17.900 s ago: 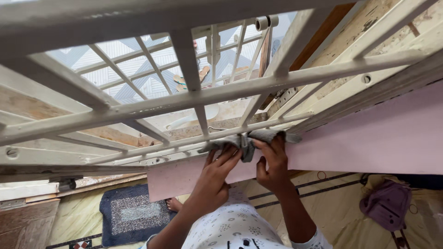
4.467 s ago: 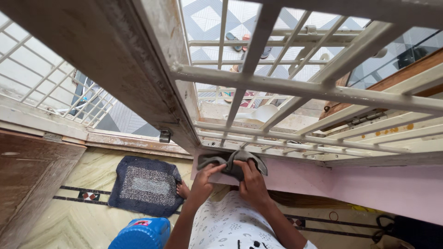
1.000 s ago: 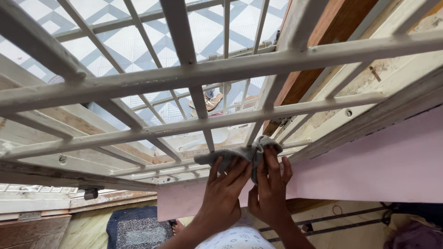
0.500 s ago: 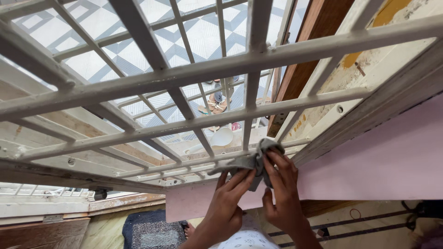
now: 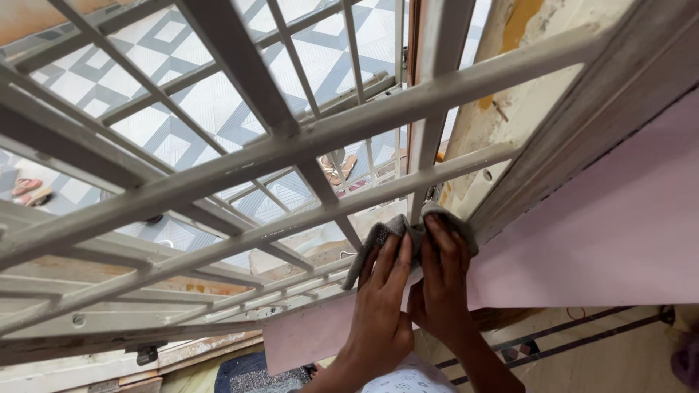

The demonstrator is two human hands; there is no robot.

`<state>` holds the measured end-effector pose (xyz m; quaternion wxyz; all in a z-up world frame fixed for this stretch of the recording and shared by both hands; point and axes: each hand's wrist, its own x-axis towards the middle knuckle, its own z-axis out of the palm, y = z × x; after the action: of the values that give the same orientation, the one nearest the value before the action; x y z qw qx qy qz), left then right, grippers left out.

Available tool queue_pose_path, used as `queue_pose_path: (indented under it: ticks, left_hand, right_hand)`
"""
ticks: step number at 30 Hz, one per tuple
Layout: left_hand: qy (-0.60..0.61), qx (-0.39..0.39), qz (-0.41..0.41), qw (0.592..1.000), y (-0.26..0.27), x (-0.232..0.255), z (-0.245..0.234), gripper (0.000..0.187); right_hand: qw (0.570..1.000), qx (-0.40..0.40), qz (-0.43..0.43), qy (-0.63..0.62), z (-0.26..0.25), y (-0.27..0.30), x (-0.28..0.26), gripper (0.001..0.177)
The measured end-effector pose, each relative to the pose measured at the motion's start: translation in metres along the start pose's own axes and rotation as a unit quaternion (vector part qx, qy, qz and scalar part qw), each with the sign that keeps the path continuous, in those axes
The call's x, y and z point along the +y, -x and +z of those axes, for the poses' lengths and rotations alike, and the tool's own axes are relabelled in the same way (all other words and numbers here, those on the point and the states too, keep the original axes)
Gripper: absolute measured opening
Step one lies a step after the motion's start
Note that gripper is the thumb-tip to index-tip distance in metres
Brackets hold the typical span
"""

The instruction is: The person wipes down a wooden door frame, the bars of a window grill, and a window ledge using a cloth.

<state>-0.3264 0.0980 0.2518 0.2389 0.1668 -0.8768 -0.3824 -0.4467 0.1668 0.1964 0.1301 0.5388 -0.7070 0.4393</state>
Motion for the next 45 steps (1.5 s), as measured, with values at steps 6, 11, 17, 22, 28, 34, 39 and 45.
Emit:
queue_pose_path:
  ticks: [6, 11, 17, 22, 28, 34, 39, 45]
  left_hand:
    - [-0.082, -0.012, 0.007, 0.997, -0.004, -0.001, 0.009, 0.099]
    - [-0.077, -0.014, -0.021, 0.997, -0.011, -0.005, 0.003, 0.099]
    - [-0.073, 0.009, -0.008, 0.997, -0.007, -0.008, 0.014, 0.096]
    - [0.111, -0.055, -0.104, 0.987, 0.027, -0.037, 0.042, 0.094]
    - [0.181, -0.096, -0.123, 0.971, 0.057, -0.065, 0.068, 0.103]
    - [0.189, -0.059, -0.138, 0.971, 0.045, -0.066, 0.062, 0.101]
    - [0.117, -0.002, -0.024, 0.993, 0.018, -0.078, 0.055, 0.096]
    - [0.045, -0.054, -0.079, 0.994, 0.014, -0.07, 0.045, 0.102]
  right_hand:
    - [0.999, 0.031, 0.001, 0.015, -0.001, -0.008, 0.007, 0.056]
    - [0.999, 0.007, 0.033, 0.017, -0.014, -0.017, 0.019, 0.057]
    - [0.999, 0.033, -0.002, -0.033, 0.005, 0.012, 0.035, 0.065]
    - [0.98, 0.063, 0.067, -0.175, 0.014, 0.067, 0.041, 0.065]
    - [0.974, 0.054, 0.168, -0.139, 0.013, 0.104, 0.044, 0.075]
    - [0.987, 0.032, 0.09, -0.132, 0.013, 0.081, 0.056, 0.071]
    - [0.999, -0.023, 0.033, -0.014, 0.043, 0.034, 0.062, 0.064]
    - [0.999, -0.031, 0.002, 0.029, 0.04, 0.034, 0.063, 0.06]
